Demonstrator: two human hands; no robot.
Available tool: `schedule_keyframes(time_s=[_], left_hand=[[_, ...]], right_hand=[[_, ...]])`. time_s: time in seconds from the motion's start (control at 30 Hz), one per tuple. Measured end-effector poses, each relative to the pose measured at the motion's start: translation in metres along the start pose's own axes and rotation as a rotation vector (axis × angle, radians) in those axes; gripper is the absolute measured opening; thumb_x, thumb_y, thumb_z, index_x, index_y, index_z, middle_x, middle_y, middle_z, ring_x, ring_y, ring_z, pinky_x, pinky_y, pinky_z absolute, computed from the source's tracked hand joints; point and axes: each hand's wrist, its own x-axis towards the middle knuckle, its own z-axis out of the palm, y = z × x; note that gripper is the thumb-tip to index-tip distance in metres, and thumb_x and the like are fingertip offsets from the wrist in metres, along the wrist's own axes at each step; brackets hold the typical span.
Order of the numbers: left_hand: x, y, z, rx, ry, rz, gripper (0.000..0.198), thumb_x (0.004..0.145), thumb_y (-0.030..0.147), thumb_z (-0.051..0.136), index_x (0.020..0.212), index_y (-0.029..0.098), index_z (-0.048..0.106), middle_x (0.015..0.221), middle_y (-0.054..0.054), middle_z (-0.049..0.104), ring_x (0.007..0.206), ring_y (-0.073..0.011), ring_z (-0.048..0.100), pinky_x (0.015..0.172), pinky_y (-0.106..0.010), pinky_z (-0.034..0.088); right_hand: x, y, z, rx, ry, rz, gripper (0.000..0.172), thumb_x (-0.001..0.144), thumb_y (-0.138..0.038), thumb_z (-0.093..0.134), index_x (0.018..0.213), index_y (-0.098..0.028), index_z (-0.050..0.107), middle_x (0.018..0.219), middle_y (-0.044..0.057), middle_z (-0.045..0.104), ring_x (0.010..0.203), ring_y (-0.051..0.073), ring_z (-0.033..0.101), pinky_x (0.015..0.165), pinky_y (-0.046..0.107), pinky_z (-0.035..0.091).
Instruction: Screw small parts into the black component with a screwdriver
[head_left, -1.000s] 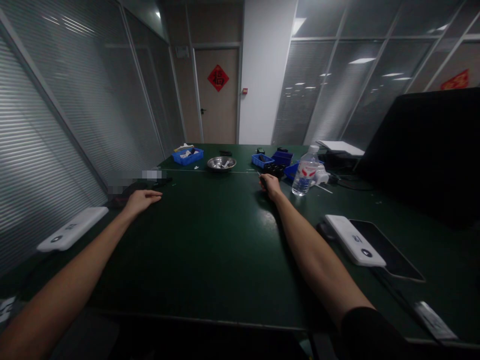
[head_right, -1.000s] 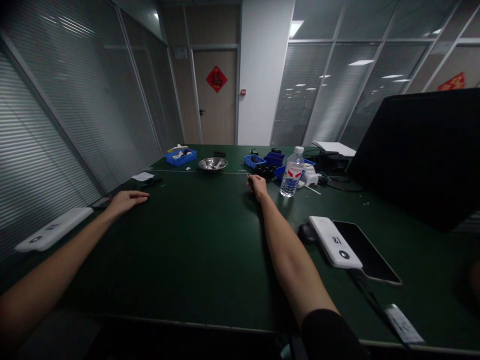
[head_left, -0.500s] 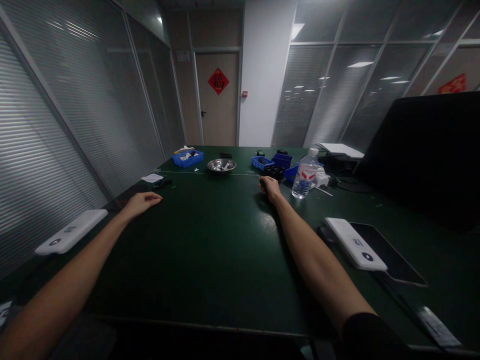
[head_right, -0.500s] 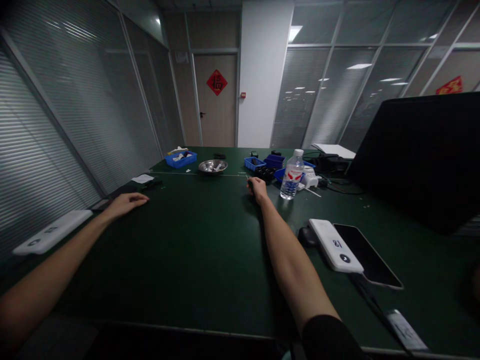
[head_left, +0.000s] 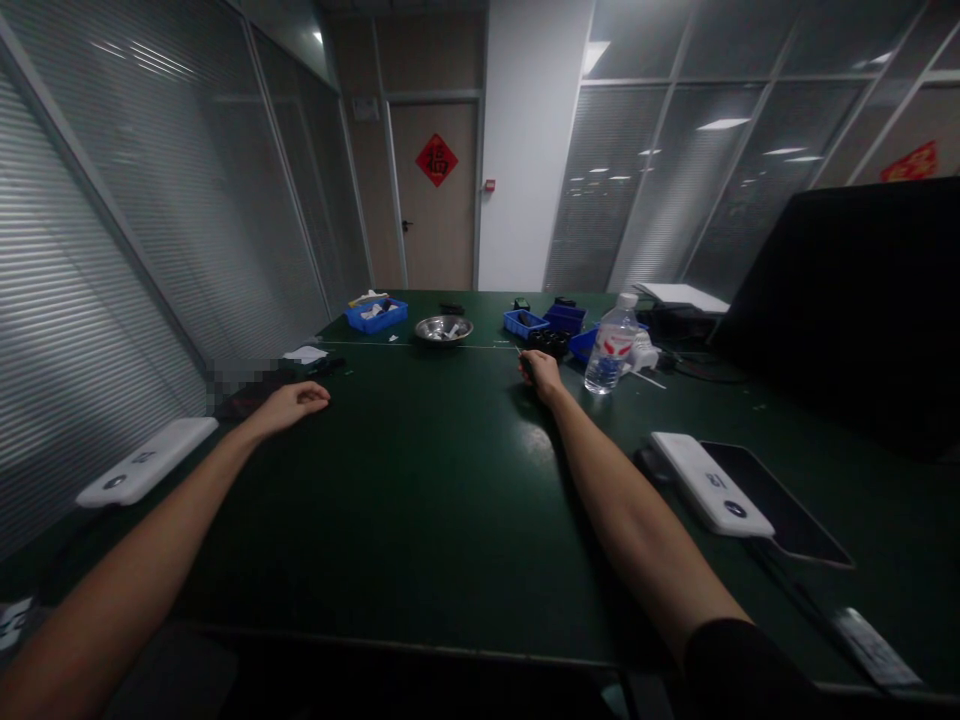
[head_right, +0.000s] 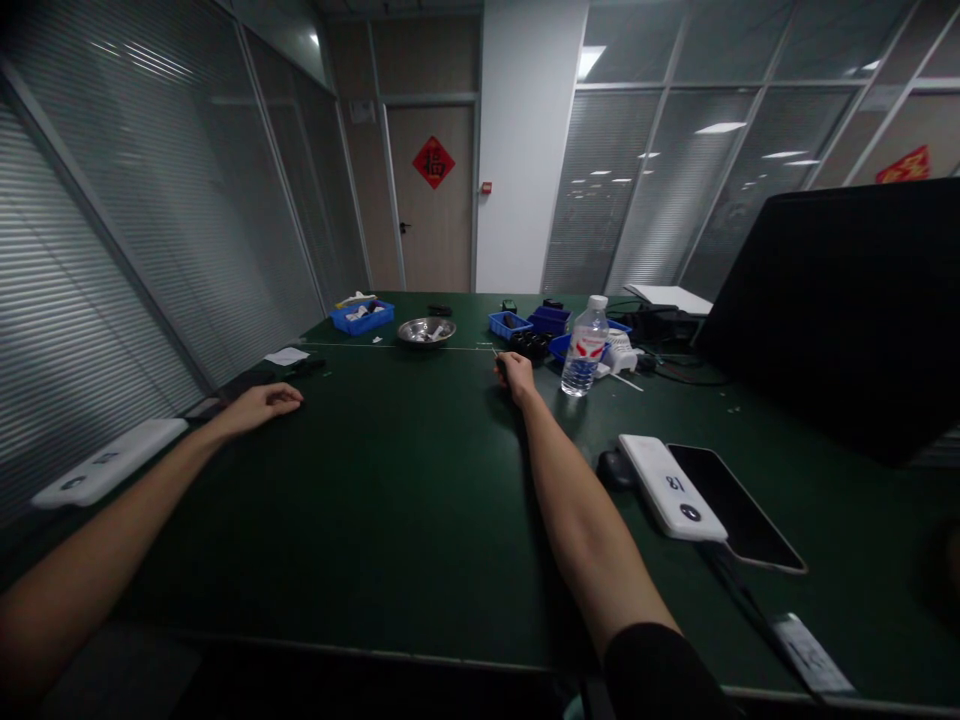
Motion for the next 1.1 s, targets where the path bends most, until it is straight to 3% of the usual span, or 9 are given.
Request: schedule_keyframes(time_s=[0.13, 0.3, 0.47, 0.6, 0.77, 1.1], left_hand=[[-0.011, 0.027, 0.019, -0.127, -0.114, 0.06, 0.048, 0.071, 0.046, 0.076, 0.11, 0.018, 0.066, 0.105, -0.007, 0.072, 0.103, -0.024, 0.067, 0.09, -0.036, 0.052], [-0.03, 0.08, 0.068, -0.206, -0.319, 0.157, 0.042, 0.077, 0.043, 0.076, 0.109, 0.018, 0.067, 0.107, -0.006, 0.069, 0.102, -0.0221, 0.065, 0.093, -0.036, 0.05], [-0.057, 0.135, 0.114, -0.178, -0.542, 0.225, 0.038, 0.081, 0.041, 0.075, 0.112, 0.02, 0.071, 0.111, -0.005, 0.068, 0.098, -0.0204, 0.063, 0.085, -0.033, 0.049], [-0.078, 0.166, 0.143, -0.195, -0.624, 0.308, 0.035, 0.08, 0.04, 0.077, 0.109, 0.02, 0.074, 0.102, -0.004, 0.068, 0.09, -0.018, 0.06, 0.078, -0.03, 0.046], [-0.094, 0.183, 0.164, -0.198, -0.623, 0.411, 0.032, 0.081, 0.038, 0.077, 0.108, 0.02, 0.074, 0.1, -0.003, 0.067, 0.085, -0.0164, 0.058, 0.073, -0.028, 0.043], [-0.101, 0.185, 0.163, -0.241, -0.582, 0.427, 0.032, 0.081, 0.038, 0.078, 0.106, 0.019, 0.074, 0.096, -0.004, 0.068, 0.084, -0.0168, 0.059, 0.071, -0.028, 0.042]], right_hand=[[-0.015, -0.012, 0.005, -0.131, -0.005, -0.059, 0.032, 0.099, -0.037, 0.061, 0.122, -0.015, 0.062, 0.119, 0.009, 0.064, 0.099, 0.022, 0.065, 0.085, 0.041, 0.057], [-0.055, -0.028, 0.018, -0.312, -0.058, -0.202, 0.021, 0.091, -0.035, 0.062, 0.083, -0.017, 0.07, 0.081, 0.003, 0.069, 0.078, 0.017, 0.06, 0.071, 0.027, 0.046], [-0.134, -0.042, 0.021, -0.402, -0.272, -0.305, 0.018, 0.09, -0.036, 0.063, 0.087, -0.019, 0.069, 0.079, 0.0, 0.068, 0.072, 0.015, 0.059, 0.066, 0.025, 0.041], [-0.203, -0.052, 0.011, -0.429, -0.49, -0.405, 0.022, 0.097, -0.037, 0.054, 0.096, -0.019, 0.067, 0.082, 0.0, 0.067, 0.072, 0.014, 0.059, 0.065, 0.025, 0.041], [-0.247, -0.056, -0.008, -0.485, -0.542, -0.437, 0.018, 0.097, -0.033, 0.055, 0.094, -0.018, 0.065, 0.079, 0.0, 0.066, 0.067, 0.013, 0.057, 0.062, 0.025, 0.039], [-0.253, -0.058, -0.007, -0.654, -0.564, -0.506, 0.009, 0.089, -0.024, 0.058, 0.093, -0.02, 0.066, 0.08, 0.0, 0.067, 0.068, 0.014, 0.057, 0.064, 0.026, 0.038]])
